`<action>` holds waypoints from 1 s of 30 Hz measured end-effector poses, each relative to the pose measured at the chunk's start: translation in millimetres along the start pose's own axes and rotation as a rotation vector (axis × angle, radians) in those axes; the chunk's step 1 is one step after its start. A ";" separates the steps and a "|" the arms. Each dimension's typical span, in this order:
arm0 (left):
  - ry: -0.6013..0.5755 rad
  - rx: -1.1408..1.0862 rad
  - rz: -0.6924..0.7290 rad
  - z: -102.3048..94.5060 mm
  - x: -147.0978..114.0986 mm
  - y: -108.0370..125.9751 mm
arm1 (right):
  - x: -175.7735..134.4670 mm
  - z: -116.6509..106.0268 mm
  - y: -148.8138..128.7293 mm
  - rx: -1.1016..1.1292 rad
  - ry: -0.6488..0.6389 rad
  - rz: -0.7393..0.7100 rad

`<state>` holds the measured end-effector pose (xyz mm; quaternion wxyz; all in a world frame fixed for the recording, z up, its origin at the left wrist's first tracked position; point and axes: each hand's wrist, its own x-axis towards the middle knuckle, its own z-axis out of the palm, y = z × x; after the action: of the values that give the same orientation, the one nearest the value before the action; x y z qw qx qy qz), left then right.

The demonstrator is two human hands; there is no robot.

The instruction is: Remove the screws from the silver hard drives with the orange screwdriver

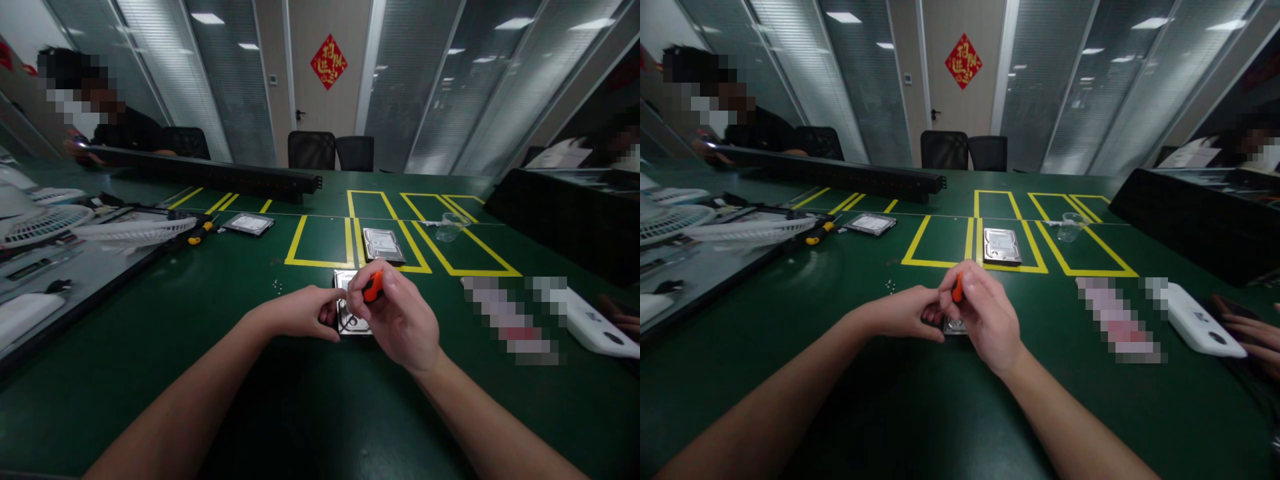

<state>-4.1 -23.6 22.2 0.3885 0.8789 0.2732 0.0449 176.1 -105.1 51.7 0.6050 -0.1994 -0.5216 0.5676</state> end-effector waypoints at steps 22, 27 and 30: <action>0.000 -0.020 0.013 -0.7 -0.9 0.0 | -1.0 0.1 0.0 -0.028 -0.009 0.003; 0.013 -0.089 0.010 -6.1 -4.9 1.2 | -1.1 -0.4 -1.9 -0.029 0.002 -0.027; -0.016 -0.121 0.033 -7.3 -5.3 2.0 | -1.1 -1.7 -2.8 -0.037 0.008 -0.024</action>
<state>-9.9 -22.6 29.5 0.4420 0.8586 0.2525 0.0608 179.0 -106.3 52.9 0.6101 -0.2065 -0.5317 0.5499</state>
